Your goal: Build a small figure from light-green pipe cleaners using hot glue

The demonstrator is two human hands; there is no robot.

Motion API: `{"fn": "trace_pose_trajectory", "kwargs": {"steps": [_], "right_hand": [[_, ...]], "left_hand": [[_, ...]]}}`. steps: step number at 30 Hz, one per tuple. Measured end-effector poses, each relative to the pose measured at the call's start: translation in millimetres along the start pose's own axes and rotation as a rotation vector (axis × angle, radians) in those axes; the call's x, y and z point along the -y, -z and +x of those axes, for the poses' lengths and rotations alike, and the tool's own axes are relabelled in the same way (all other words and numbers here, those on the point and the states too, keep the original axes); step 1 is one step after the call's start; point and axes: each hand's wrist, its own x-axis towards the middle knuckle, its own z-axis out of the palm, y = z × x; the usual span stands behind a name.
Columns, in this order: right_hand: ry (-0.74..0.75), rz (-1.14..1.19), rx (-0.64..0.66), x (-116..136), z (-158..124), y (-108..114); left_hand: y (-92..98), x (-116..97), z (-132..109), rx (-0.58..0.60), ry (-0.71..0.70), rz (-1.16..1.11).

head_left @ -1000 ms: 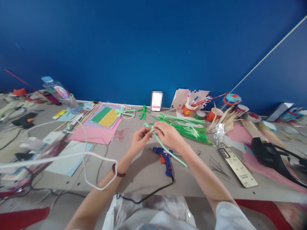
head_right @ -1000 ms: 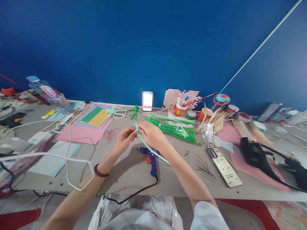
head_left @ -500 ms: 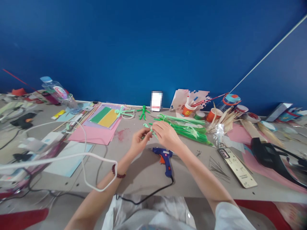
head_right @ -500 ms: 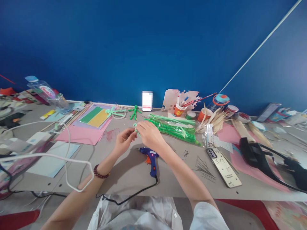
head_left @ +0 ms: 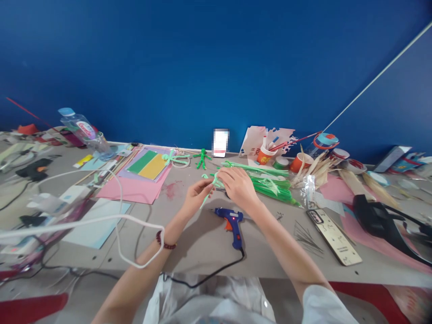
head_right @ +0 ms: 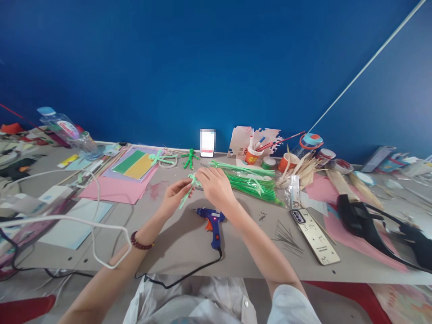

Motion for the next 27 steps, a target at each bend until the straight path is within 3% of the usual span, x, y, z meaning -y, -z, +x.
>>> {"fn": "trace_pose_trajectory", "kwargs": {"steps": [4, 10, 15, 21, 27], "right_hand": [[0.007, -0.043, 0.060, -1.8, 0.3, 0.1], [-0.039, 0.031, 0.049, -5.1, -0.2, -1.0], [-0.078, 0.120, 0.041, -4.9, 0.2, -0.4], [-0.088, 0.242, 0.021, -1.9, 1.5, 1.3], [-0.152, 0.232, -0.122, 14.7, -13.0, 6.4]], "left_hand": [[-1.4, -0.3, 1.1, -0.009, -0.023, 0.067], [-1.0, -4.0, 1.0, -0.154, -0.250, 0.343], [-0.6, -4.5, -0.3, -0.106, -0.393, 0.533], [-1.5, 2.2, 1.3, -0.092, -0.307, 0.515], [-1.4, 10.1, 3.4, -0.061, -0.169, 0.220]]}}
